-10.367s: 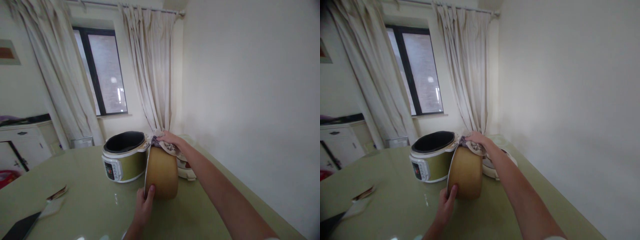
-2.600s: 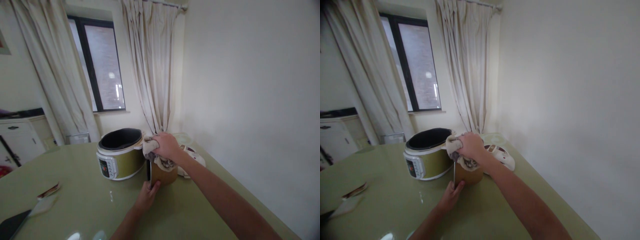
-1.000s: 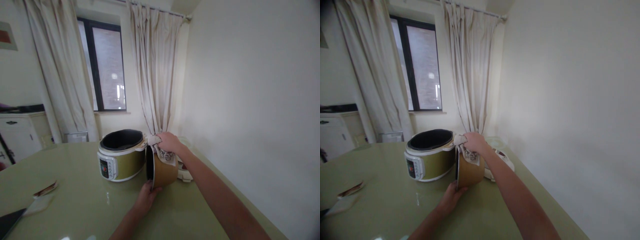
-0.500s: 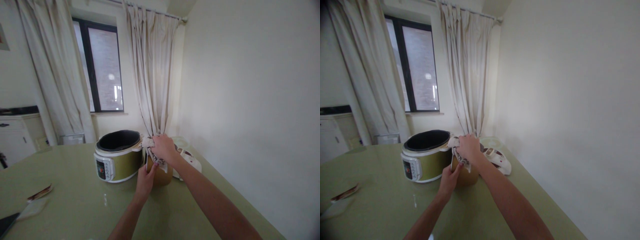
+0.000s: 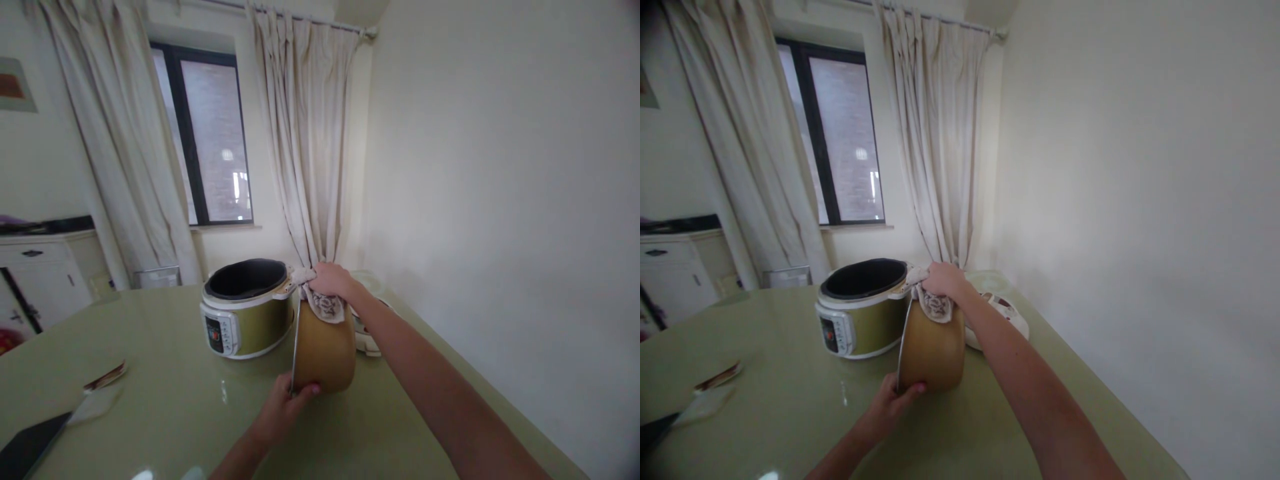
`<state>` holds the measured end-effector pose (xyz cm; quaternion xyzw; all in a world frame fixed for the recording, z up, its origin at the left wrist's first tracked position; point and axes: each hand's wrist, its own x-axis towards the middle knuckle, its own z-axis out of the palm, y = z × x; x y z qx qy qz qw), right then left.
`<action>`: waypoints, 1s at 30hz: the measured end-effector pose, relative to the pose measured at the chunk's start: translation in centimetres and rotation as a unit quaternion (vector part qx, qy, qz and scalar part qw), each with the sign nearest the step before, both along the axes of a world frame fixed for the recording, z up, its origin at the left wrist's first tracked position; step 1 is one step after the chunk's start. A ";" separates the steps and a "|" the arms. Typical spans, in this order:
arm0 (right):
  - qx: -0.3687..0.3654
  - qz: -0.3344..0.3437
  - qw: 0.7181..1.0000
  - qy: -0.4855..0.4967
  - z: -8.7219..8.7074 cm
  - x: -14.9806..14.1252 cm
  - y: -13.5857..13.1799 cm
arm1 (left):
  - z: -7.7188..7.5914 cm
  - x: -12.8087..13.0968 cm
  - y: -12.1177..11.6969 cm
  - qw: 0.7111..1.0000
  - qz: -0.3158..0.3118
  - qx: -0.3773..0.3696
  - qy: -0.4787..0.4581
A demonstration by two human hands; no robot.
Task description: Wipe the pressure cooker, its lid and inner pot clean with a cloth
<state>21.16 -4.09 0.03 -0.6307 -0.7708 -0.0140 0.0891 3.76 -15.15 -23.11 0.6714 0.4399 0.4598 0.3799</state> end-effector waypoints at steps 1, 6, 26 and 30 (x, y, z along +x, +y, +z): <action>0.000 0.001 1.000 0.000 0.0 0.0 0.0 | 0.0 -0.2 0.0 1.000 0.008 0.007 0.010; 0.013 0.007 1.000 0.001 0.2 -0.4 -0.4 | 0.8 -0.5 1.3 0.998 0.002 0.047 0.032; 0.036 -0.034 0.999 -0.006 0.0 -0.6 -0.9 | 5.6 2.8 3.5 0.980 -0.037 -0.029 -0.193; 0.016 -0.047 0.999 0.000 0.3 -0.1 0.0 | 0.2 1.7 2.7 0.991 -0.064 -0.004 -0.114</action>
